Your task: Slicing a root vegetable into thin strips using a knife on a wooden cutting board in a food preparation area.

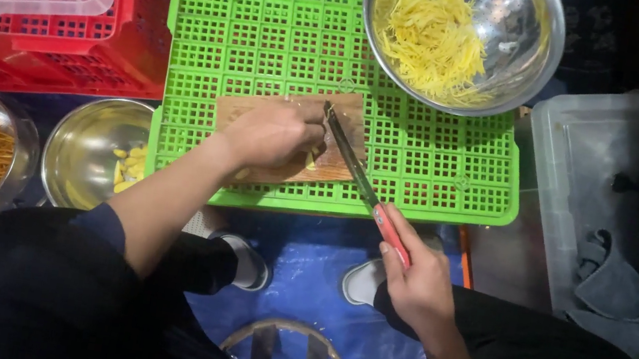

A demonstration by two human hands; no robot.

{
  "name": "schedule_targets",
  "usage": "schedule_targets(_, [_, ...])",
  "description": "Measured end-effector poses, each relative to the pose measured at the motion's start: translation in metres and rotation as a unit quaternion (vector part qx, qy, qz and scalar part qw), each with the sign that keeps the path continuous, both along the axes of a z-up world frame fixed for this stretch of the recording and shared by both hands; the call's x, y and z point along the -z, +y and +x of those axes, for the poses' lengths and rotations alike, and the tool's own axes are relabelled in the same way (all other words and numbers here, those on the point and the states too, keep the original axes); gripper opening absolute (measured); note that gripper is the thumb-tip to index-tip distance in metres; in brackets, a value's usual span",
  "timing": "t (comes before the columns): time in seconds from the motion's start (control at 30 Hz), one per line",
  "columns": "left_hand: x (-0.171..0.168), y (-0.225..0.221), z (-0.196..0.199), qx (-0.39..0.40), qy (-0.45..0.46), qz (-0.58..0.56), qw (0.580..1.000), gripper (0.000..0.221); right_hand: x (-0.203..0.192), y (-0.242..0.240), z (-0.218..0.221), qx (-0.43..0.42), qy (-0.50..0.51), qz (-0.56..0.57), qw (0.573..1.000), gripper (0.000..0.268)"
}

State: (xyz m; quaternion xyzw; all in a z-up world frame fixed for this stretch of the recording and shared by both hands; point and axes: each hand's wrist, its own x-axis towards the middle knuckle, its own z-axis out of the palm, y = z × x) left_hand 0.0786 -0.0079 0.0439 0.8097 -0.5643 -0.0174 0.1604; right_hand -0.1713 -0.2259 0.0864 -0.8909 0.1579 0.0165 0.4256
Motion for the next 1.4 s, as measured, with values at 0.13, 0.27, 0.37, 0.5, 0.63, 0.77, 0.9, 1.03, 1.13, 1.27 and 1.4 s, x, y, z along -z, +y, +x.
schedule_targets(0.13, [0.018,-0.004,0.005,-0.013,-0.028,-0.013,0.999,0.015,-0.003,0.0,0.0,0.0,0.01,-0.005,1.0,0.058])
schedule_targets(0.27, [0.002,0.001,-0.019,-0.072,0.013,-0.076,0.994,0.01,-0.004,-0.003,-0.005,-0.006,0.028,-0.012,1.0,0.055])
schedule_targets(0.37, [0.011,0.01,-0.024,-0.086,0.058,-0.126,0.987,0.004,-0.013,-0.001,-0.005,-0.01,0.07,-0.003,0.998,0.057])
schedule_targets(0.5, [0.024,0.016,-0.047,-0.189,0.127,-0.221,0.948,0.008,-0.016,0.003,-0.009,-0.012,0.109,-0.015,0.994,0.059])
schedule_targets(0.63, [0.032,0.008,-0.059,-0.222,0.121,-0.245,0.936,0.012,-0.012,0.007,-0.013,-0.02,0.09,-0.027,0.995,0.059])
schedule_targets(0.77, [0.03,0.005,-0.058,-0.271,0.114,-0.22,0.93,0.012,-0.013,0.011,-0.015,-0.019,0.082,-0.021,0.996,0.059])
schedule_targets(0.9, [0.03,0.008,-0.062,-0.295,0.123,-0.203,0.926,0.021,-0.011,0.011,-0.016,-0.019,0.077,-0.012,0.997,0.059])
schedule_targets(1.03, [0.031,0.004,-0.071,-0.295,0.132,-0.196,0.926,0.025,-0.009,0.017,-0.018,-0.015,0.123,-0.033,0.992,0.061])
schedule_targets(1.13, [0.023,0.0,-0.076,-0.288,0.146,-0.208,0.923,0.026,-0.008,0.024,-0.021,-0.025,0.076,0.016,0.997,0.059])
schedule_targets(1.27, [0.043,-0.004,-0.075,-0.294,0.104,-0.214,0.926,0.021,-0.009,0.026,-0.02,-0.03,0.067,0.013,0.997,0.06])
schedule_targets(1.4, [0.049,-0.005,-0.076,-0.282,0.071,-0.249,0.924,0.019,-0.008,0.027,-0.02,-0.029,0.07,0.02,0.997,0.06])
